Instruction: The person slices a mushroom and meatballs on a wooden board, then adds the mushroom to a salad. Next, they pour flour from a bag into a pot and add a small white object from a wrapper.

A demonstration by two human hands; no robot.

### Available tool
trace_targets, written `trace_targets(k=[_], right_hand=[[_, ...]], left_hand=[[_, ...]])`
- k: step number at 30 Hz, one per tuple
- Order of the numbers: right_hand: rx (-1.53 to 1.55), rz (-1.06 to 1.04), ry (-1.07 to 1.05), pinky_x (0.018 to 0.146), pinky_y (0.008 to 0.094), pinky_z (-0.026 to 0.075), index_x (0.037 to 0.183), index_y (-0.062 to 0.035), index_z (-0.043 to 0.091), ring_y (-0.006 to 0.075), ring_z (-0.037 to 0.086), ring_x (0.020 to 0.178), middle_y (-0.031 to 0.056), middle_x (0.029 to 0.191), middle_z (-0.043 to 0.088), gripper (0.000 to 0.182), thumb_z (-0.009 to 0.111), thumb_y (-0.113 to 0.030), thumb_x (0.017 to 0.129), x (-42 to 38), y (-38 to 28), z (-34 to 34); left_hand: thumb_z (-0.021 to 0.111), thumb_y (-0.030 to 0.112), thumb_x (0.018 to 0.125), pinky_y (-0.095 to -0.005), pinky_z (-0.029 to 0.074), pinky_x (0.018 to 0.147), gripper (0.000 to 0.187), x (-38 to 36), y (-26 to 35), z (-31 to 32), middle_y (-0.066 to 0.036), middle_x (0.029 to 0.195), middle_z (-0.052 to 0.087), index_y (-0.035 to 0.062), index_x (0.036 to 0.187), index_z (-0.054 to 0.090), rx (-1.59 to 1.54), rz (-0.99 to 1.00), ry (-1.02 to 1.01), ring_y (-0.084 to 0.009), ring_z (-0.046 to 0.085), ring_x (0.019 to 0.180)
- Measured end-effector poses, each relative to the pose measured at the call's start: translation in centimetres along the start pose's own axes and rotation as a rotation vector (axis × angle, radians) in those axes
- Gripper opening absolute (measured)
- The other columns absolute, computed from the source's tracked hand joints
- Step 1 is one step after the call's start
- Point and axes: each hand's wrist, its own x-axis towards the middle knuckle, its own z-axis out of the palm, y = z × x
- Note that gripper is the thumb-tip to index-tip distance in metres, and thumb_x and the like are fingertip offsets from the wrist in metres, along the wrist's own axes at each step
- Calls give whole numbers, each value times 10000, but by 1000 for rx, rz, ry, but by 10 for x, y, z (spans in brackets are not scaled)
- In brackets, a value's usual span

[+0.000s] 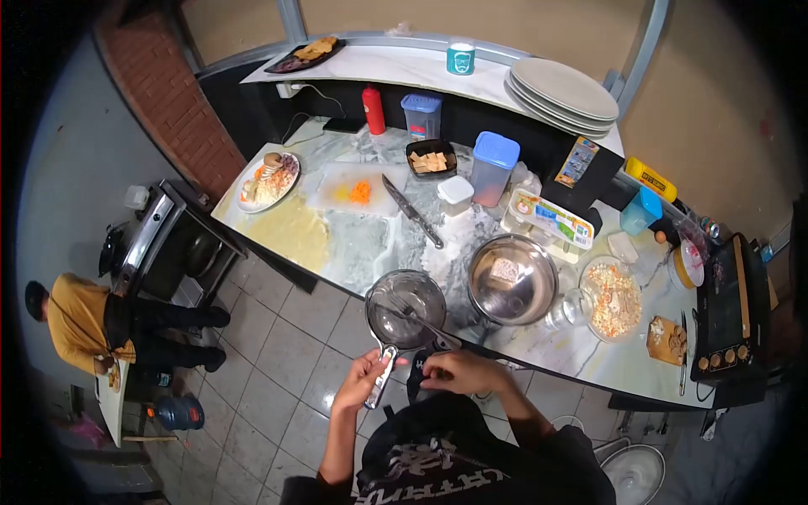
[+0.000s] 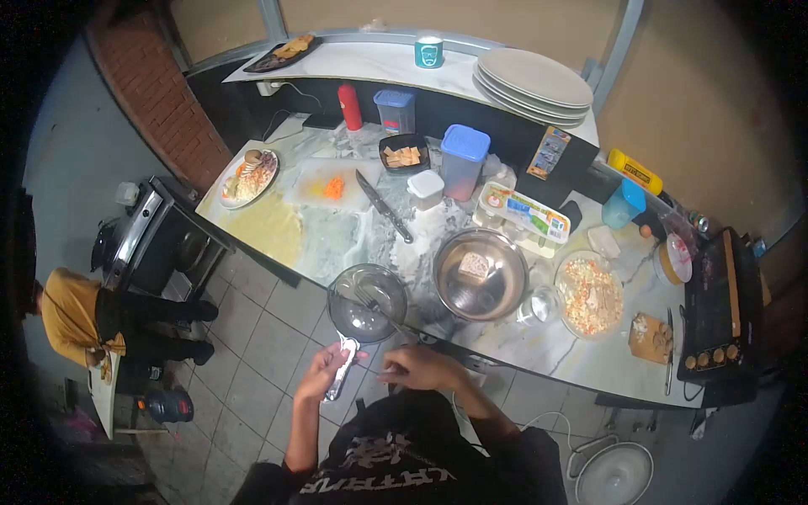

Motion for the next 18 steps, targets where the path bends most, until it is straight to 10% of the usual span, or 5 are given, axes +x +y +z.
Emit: trace_targets(k=[11,18], right_hand=[[49,156,293,583,288,461,934,-21,619,141,577,621,68,769,642,178,659,-185,878,46,-6,-108],[-195,348,1200,694,325,487,883,-5,603,241,626,751,121,785,618,81,619,-25,806,68,59,-210]], left_hand=[[490,201,984,-234,437,853,306,121,19,-101,-95,1070,662,-28,1178,551,132,-108,-245,-99,575,951],[501,186,982,-251,403,816,240,167,47,-111,-6,896,623,-13,987,635,112,-246,-307,-80,522,876]])
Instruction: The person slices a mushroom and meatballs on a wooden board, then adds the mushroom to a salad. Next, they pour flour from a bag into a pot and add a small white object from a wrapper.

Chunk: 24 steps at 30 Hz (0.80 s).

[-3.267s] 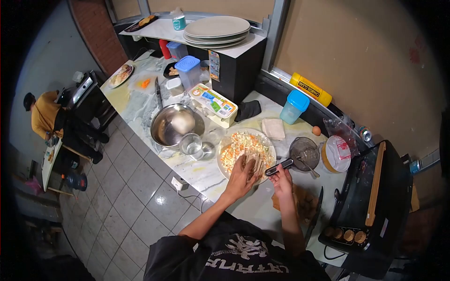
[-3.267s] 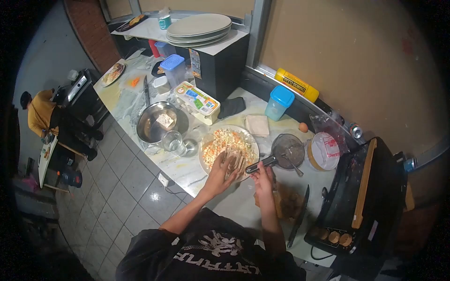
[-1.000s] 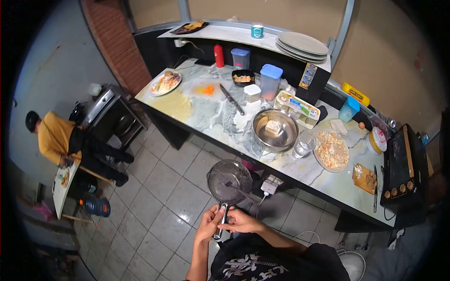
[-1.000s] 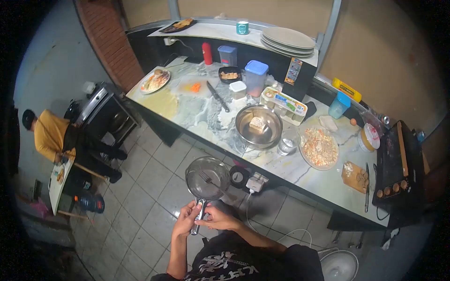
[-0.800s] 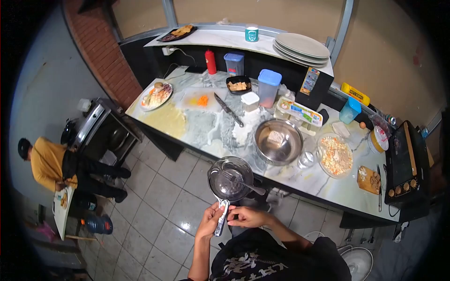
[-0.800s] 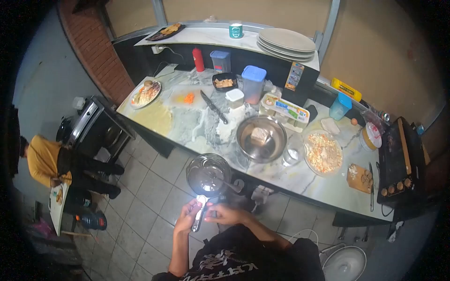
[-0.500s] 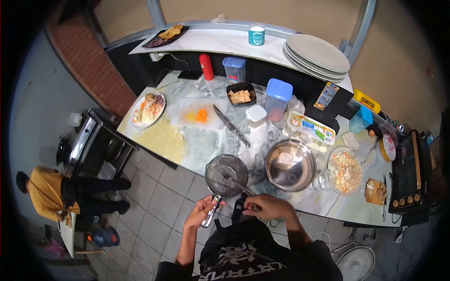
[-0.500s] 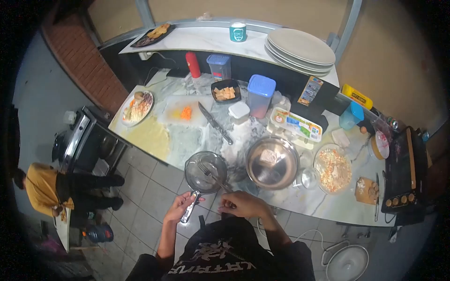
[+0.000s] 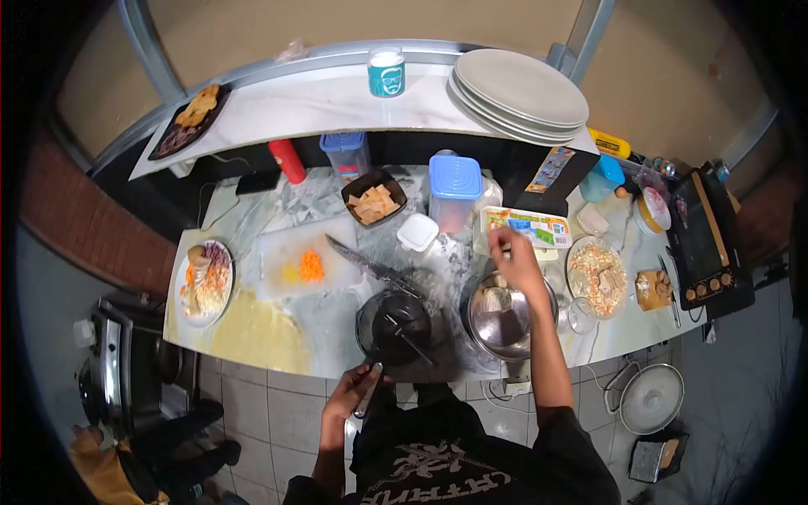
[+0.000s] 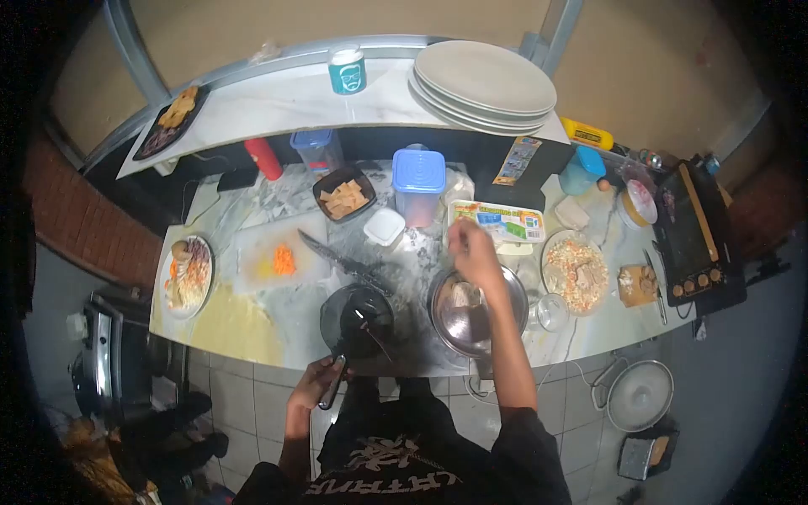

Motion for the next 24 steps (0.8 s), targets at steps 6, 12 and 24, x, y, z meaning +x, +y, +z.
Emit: trace_targets(k=[6,12,24], right_hand=[[-474,-28,201,841,432,477,1111,-41,531,387,579,995,207,1071,583,419,668,-33,715,121,82,25],[-689,148,-55,916,467,483,1174,-63,559,398,557,1091,230,1197,561,458,675,-107,734,170,116,32],[-645,146,216,784,520,494,1033,12,542,468,585,947,312,1014,590,337,548,66,701,157,60,12]], left_hand=[[575,321,949,-261,430,782,337,14,21,-9,5,894,627,-2,1010,645,304,-70,12,-74,507,837],[548,313,964,-251,454,740,349,8,38,-6,-42,884,663,5,1107,628,392,-78,-12,-86,543,820],[576,270,937,-300,481,730,343,-4,67,1,-124,858,659,-12,1133,586,392,-39,1,-162,602,778]])
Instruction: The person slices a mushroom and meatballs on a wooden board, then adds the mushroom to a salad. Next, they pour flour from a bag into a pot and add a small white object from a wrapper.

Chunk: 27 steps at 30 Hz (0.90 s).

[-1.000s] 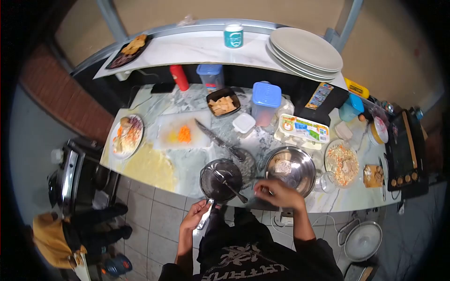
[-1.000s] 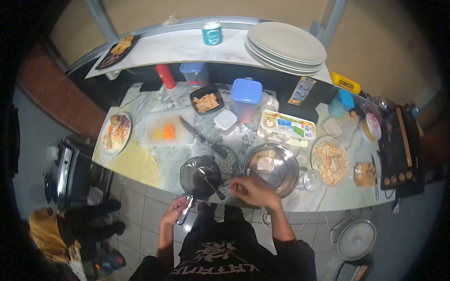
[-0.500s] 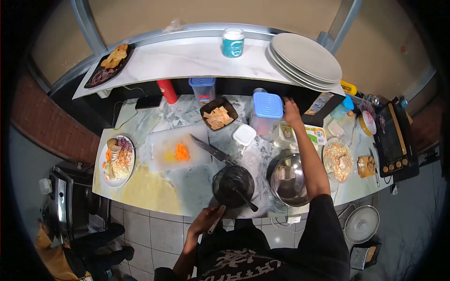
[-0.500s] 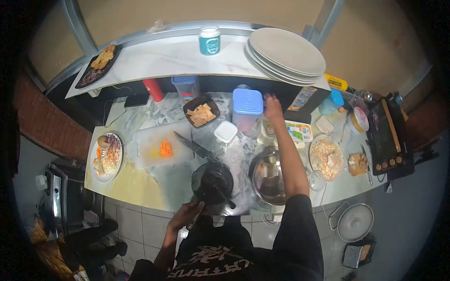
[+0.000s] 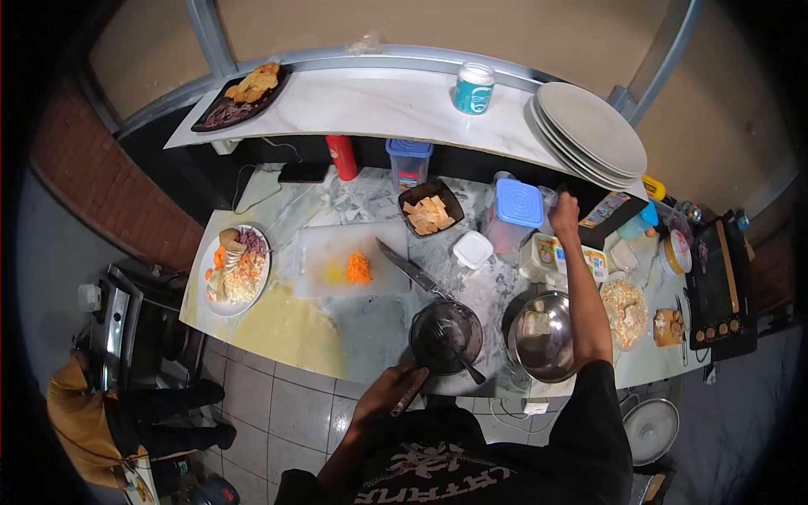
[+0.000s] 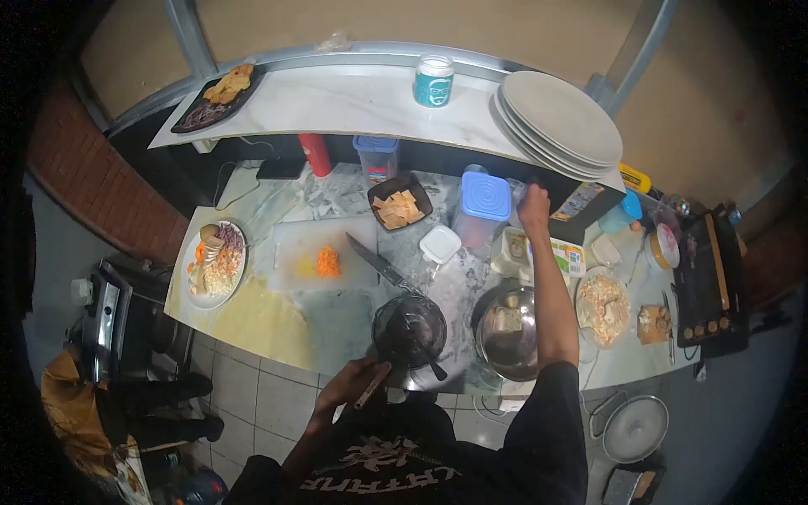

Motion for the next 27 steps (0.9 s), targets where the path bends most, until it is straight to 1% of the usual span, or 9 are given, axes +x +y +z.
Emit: trace_targets(k=[3,7,9,12,15,17,20,24,27], right_hand=[[76,-197,281,811,488,471,1102,-15,550,466,577,918,270,982,606,465,601,70,648,-9,12,-13],[140,-270,347,801,480,469,1067,21,552,457,578,917,267,983,610,443,607,87,633,-41,-5,-70],[56,-276,427,745,423,494,1044,34,564,371,630,834,238,917,627,397,676,36,663,-52,-7,-92],[528,118,47,621,287,485,1052,47,611,152,628,694,126,832,670,338,738,-111,781,-70,-18,-142],[958,96,-138,621,258,480,1054,24,619,104,593,703,48,842,652,284,704,-137,835,-96,-31,-185],[1016,86,-184,654,249,473,1089,14,617,108,567,737,23,864,628,272,661,-152,878,-119,-48,-207],[1436,-64,-407,774,258,453,1227,28,532,114,551,835,36,957,597,396,616,-187,905,-144,-69,-219],[1634,-158,-328,804,286,454,1279,41,471,145,551,870,87,1090,577,505,646,-213,879,-186,-110,-205],[1766,-185,-486,837,313,455,1310,54,427,188,549,931,141,1230,528,547,611,-245,890,-210,-129,-181]], left_hand=[[585,249,925,-330,490,732,327,11,-10,-2,-170,874,663,-21,1108,594,82,107,-5,-216,631,775],[583,241,922,-368,495,741,313,32,-39,-9,-199,905,664,-20,1092,611,201,306,-15,-266,648,796],[576,235,925,-375,495,749,306,24,-27,-12,-199,912,667,-5,1110,612,251,186,-57,-245,650,819],[578,232,925,-351,499,745,304,21,-29,-25,-159,898,683,-10,1104,621,243,194,-49,-200,648,827],[583,216,930,-291,489,759,310,21,-43,-50,-120,908,681,1,1152,605,129,335,-35,-128,613,815],[566,239,949,-266,484,763,311,7,-16,-66,-104,907,676,-10,1131,609,210,316,119,-114,608,834],[525,260,975,-252,485,778,339,7,7,-77,-96,925,665,-21,1152,593,-13,353,74,-119,608,867],[481,243,995,-263,496,792,344,0,50,-67,-92,944,646,-33,1182,566,-143,456,-22,-138,608,881],[443,194,1006,-283,515,794,321,-14,78,-54,-109,1009,622,-37,1204,545,-160,583,-104,-150,609,885]])
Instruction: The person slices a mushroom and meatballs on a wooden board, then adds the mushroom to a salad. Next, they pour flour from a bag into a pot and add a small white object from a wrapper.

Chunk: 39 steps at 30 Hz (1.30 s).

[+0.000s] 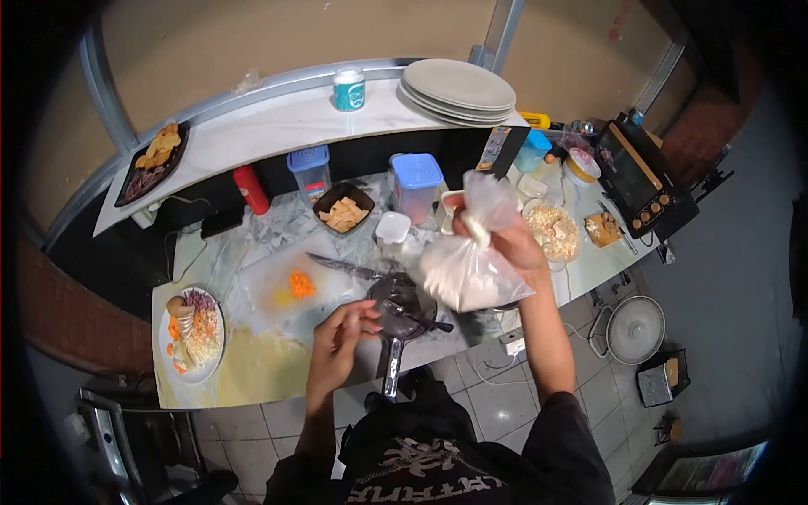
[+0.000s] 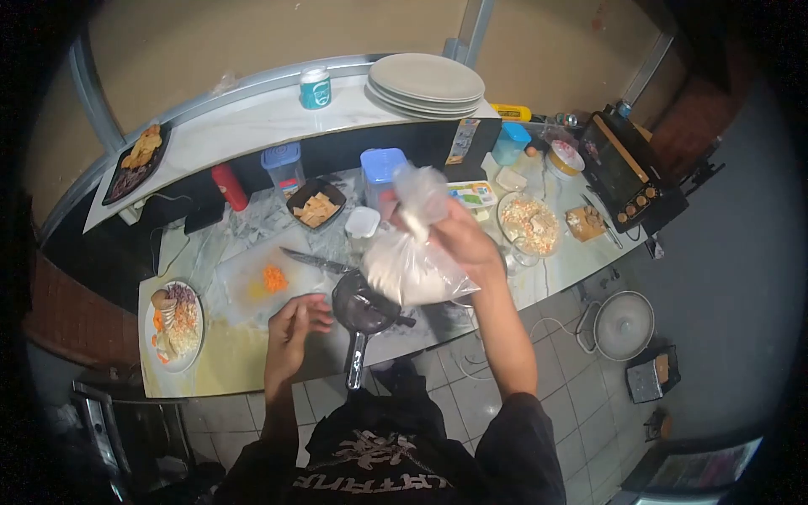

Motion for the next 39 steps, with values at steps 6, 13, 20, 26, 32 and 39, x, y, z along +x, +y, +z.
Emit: trace_targets(k=[6,13,20,26,32,39], right_hand=[[86,306,50,831,291,456,1284,68,426,177,567,972,128,1045,563,693,605,-423,829,-9,58,76],[-424,234,-166,821,230,404,1169,-19,418,106,523,926,50,975,504,285,431,86,905,-18,147,140],[-510,227,-16,709,232,417,1052,-40,397,103,483,776,42,843,475,201,502,38,900,-18,219,168],[-619,183,150,579,353,403,960,-26,397,225,462,601,123,692,455,221,595,-97,892,-14,246,162],[-737,181,330,528,319,363,904,-37,398,157,419,559,87,630,416,259,650,-52,841,-12,270,160],[-492,276,448,589,204,352,936,-53,478,42,401,665,-49,779,441,187,609,44,845,-34,300,153]], left_hand=[[475,127,982,-271,497,776,279,-10,12,6,-91,1076,547,-32,1203,534,-57,187,-34,-150,577,920],[515,31,888,-279,467,801,268,-70,-42,-6,-87,1086,553,-19,1151,544,314,162,364,-172,569,930],[513,40,896,-284,469,783,192,-96,-78,-42,-83,1037,607,-37,1065,563,86,122,765,-143,575,904],[564,67,883,-275,471,764,165,-80,-70,-76,-44,935,641,-18,1017,607,-12,1,537,-130,590,857],[575,103,891,-279,473,768,187,-47,-61,-123,-10,958,644,20,1051,622,193,-261,65,-107,586,868],[490,-6,860,-293,392,980,369,-24,-103,-165,-83,1178,565,-27,1228,495,-240,-162,-359,-130,525,1106]])
